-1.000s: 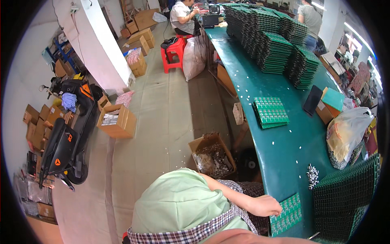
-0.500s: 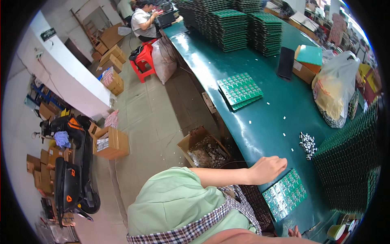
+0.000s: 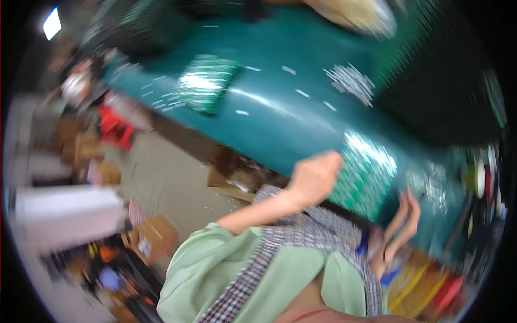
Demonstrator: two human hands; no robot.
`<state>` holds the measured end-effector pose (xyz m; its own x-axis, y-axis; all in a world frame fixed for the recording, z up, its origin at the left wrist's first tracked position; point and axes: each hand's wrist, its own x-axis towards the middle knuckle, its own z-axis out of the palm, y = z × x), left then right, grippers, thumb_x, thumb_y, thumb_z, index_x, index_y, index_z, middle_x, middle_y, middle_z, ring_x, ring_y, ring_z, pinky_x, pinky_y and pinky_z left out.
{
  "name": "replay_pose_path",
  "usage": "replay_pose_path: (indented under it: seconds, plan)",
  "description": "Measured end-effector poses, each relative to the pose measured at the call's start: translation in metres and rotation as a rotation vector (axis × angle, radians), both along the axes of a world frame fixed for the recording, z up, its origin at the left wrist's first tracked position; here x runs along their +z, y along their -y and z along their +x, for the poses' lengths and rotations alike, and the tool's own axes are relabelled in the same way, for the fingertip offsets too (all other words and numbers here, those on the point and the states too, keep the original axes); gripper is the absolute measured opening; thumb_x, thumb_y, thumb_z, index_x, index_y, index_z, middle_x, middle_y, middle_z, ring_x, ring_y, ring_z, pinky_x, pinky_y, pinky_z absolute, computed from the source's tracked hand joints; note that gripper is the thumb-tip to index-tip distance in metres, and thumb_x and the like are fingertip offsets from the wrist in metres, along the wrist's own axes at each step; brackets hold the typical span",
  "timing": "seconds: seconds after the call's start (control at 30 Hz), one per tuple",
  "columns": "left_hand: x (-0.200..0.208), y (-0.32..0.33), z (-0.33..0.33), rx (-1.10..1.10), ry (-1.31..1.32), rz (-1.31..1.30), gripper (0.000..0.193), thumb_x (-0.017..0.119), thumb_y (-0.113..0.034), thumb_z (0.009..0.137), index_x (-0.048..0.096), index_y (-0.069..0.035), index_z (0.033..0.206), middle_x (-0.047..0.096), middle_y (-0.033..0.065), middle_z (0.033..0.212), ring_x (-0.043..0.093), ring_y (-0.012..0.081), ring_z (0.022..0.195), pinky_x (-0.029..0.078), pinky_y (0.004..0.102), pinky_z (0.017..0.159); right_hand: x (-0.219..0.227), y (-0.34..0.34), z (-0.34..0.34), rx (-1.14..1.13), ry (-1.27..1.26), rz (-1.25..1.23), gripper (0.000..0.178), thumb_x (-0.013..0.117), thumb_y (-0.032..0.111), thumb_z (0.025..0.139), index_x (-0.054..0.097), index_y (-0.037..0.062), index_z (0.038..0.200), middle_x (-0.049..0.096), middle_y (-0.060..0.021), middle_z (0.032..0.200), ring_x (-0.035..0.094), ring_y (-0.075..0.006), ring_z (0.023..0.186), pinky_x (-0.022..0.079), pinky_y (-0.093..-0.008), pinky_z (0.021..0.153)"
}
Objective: The person solders electronic components onto circuit boards using a soldering iron and stacks the circuit boards on the table by hand.
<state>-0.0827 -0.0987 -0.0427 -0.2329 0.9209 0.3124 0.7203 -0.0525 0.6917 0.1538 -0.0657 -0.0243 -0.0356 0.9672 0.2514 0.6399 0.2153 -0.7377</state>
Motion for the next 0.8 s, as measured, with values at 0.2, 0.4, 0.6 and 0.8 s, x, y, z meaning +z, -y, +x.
replay_pose_path:
  seconds: [0.2,0.4,0.6,0.8]
  plan:
    - [0.005,-0.007,0.006,-0.063,-0.128,0.093,0.003,0.057,-0.002,0.086,0.059,-0.003,0.088,0.06,0.0106,0.075,0.056,0.0245,0.055,0.044,0.0334,0.051,-0.019,-0.005,0.024,0.069,-0.413,0.185,0.046,0.05,0.041,0.095,0.052,-0.0034,0.107,0.063,-0.0271,0.108,0.067,-0.0312,0.091,0.054,-0.0355,0.079]
    - [0.0,0.0,0.011,-0.143,-0.086,0.055,0.003,0.059,0.0,0.085,0.059,0.0,0.088,0.059,0.0084,0.074,0.053,0.0195,0.054,0.041,0.0305,0.051,-0.022,0.011,0.036,0.048,-0.445,0.166,0.068,0.039,0.061,0.091,0.047,-0.0024,0.114,0.065,-0.0238,0.094,0.065,-0.0262,0.07,0.051,-0.0307,0.062]
    - [0.031,-0.013,-0.02,0.06,-0.185,0.128,0.007,0.068,-0.002,0.076,0.066,-0.007,0.081,0.055,0.0061,0.069,0.052,0.0224,0.061,0.041,0.0323,0.054,-0.003,0.03,0.023,0.004,-0.784,0.164,0.097,0.028,0.081,0.077,0.041,-0.0032,0.124,0.057,-0.0135,0.074,0.059,-0.0195,0.064,0.047,-0.0287,0.054]
    - [0.042,-0.035,-0.001,-0.074,-0.206,0.113,0.013,0.072,0.0,0.072,0.067,-0.006,0.083,0.046,0.0033,0.062,0.042,0.016,0.055,0.033,0.0302,0.051,0.024,0.019,0.002,0.139,-0.51,0.021,0.064,0.053,0.056,0.086,0.055,-0.0037,0.11,0.061,-0.0145,0.085,0.061,-0.022,0.075,0.051,-0.0314,0.069]
